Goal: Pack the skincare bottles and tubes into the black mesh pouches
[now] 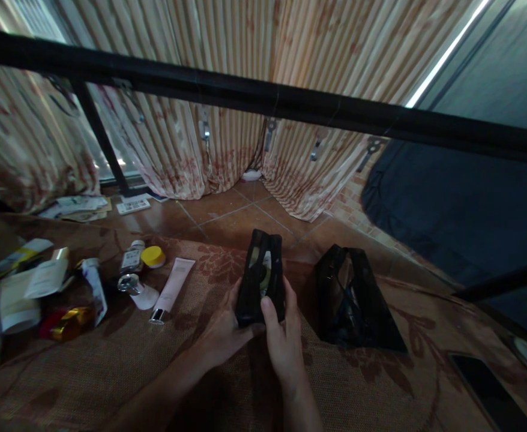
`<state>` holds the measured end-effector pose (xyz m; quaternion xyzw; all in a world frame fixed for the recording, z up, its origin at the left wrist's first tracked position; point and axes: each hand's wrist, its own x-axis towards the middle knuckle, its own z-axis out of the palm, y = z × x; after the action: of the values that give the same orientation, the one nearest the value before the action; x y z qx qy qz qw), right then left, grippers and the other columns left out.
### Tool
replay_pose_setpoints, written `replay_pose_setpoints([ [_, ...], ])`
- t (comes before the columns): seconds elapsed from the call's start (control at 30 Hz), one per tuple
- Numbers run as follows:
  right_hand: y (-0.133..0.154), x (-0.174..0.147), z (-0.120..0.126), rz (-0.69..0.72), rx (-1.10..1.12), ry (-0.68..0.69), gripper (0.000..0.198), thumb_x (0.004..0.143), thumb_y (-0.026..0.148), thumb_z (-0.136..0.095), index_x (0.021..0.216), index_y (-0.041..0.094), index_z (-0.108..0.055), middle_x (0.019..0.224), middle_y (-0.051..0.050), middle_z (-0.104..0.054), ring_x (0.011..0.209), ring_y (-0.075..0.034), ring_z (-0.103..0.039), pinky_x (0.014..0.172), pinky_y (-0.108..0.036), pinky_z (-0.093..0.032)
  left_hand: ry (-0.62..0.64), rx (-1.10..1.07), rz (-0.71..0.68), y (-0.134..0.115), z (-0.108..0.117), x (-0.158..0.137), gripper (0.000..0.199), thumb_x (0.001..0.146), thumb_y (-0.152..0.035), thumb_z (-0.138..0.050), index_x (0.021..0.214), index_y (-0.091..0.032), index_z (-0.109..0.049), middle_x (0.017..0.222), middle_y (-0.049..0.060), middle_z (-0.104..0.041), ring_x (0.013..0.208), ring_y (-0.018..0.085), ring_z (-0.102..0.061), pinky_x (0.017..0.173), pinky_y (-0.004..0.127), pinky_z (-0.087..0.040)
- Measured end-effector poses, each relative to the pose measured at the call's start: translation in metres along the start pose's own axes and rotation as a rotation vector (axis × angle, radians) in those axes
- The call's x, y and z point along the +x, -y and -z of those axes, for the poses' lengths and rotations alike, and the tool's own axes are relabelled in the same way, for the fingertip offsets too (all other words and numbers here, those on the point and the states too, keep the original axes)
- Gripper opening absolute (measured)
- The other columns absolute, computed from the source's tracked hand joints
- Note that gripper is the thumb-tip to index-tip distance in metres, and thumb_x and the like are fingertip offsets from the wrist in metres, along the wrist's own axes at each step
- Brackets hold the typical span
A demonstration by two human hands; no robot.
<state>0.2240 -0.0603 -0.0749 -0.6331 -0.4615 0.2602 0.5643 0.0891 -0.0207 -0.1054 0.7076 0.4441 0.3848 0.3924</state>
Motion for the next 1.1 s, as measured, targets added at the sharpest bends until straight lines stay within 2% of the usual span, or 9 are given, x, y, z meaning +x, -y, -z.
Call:
replay_pose_setpoints([
  [0.17,-0.004,0.0,0.0,-0.018,0.028,0.03,0.061,0.086,0.049,-0.06,0.14,0.025,-0.046,0.142,-0.009,-0.052,0.132,-0.028,-0.047,0.11,-0.05,-0.036,0.052,0.034,0.032,0.0,0.004,0.001,0.105,0.062,-0.03,-0.082,0.15,-0.024,-0.023,0.147,0.016,-0.041,0.134,0.035,-0.042,0.108,0.055,-0.038],
  [0.43,-0.008,0.004,-0.001,-0.056,0.096,0.078,0.072,0.076,0.047,-0.073,0.139,0.025,-0.045,0.139,-0.01,-0.053,0.129,-0.029,-0.05,0.109,-0.051,-0.037,0.089,0.126,0.017,0.003,0.003,0.001,0.095,0.067,-0.012,-0.07,0.15,-0.022,-0.023,0.149,0.015,-0.037,0.136,0.031,-0.041,0.111,0.051,-0.037],
  [0.53,-0.006,0.005,0.0,-0.062,0.119,0.089,0.076,0.073,0.047,-0.075,0.138,0.023,-0.044,0.138,-0.011,-0.055,0.126,-0.03,-0.052,0.108,-0.052,-0.038,0.097,0.122,0.003,0.003,0.004,0.002,0.095,0.068,-0.013,-0.071,0.15,-0.022,-0.022,0.149,0.015,-0.037,0.136,0.031,-0.04,0.111,0.051,-0.037],
  [0.7,-0.002,0.005,0.003,-0.057,0.104,0.079,0.075,0.072,0.047,-0.076,0.136,0.022,-0.047,0.135,-0.011,-0.057,0.125,-0.03,-0.053,0.108,-0.052,-0.039,0.143,0.089,0.014,0.004,0.009,0.003,0.109,0.062,-0.021,-0.08,0.151,-0.021,-0.019,0.148,0.018,-0.037,0.134,0.035,-0.041,0.108,0.053,-0.039],
  [0.87,0.003,0.005,0.003,-0.063,0.145,0.059,0.075,0.069,0.046,-0.078,0.134,0.022,-0.05,0.134,-0.01,-0.059,0.125,-0.03,-0.053,0.108,-0.05,-0.039,0.166,0.092,-0.001,0.002,0.012,0.006,0.097,0.071,-0.024,-0.074,0.151,-0.02,-0.02,0.148,0.016,-0.038,0.135,0.031,-0.04,0.11,0.049,-0.037],
  [1.0,0.006,0.005,0.003,-0.081,0.332,0.031,0.059,0.08,0.049,-0.068,0.132,0.025,-0.054,0.136,-0.007,-0.058,0.126,-0.026,-0.053,0.106,-0.045,-0.04,0.16,0.138,0.036,0.0,0.011,0.007,0.093,0.073,-0.026,-0.074,0.15,-0.017,-0.022,0.148,0.017,-0.037,0.134,0.029,-0.042,0.111,0.045,-0.038],
  [1.1,0.006,0.009,0.005,-0.145,0.483,-0.091,0.051,0.086,0.056,-0.056,0.125,0.023,-0.06,0.131,-0.008,-0.061,0.122,-0.025,-0.056,0.101,-0.042,-0.044,0.13,0.161,0.062,-0.002,0.01,0.006,0.091,0.073,-0.029,-0.075,0.149,-0.016,-0.025,0.143,0.017,-0.044,0.13,0.03,-0.046,0.108,0.046,-0.04],
])
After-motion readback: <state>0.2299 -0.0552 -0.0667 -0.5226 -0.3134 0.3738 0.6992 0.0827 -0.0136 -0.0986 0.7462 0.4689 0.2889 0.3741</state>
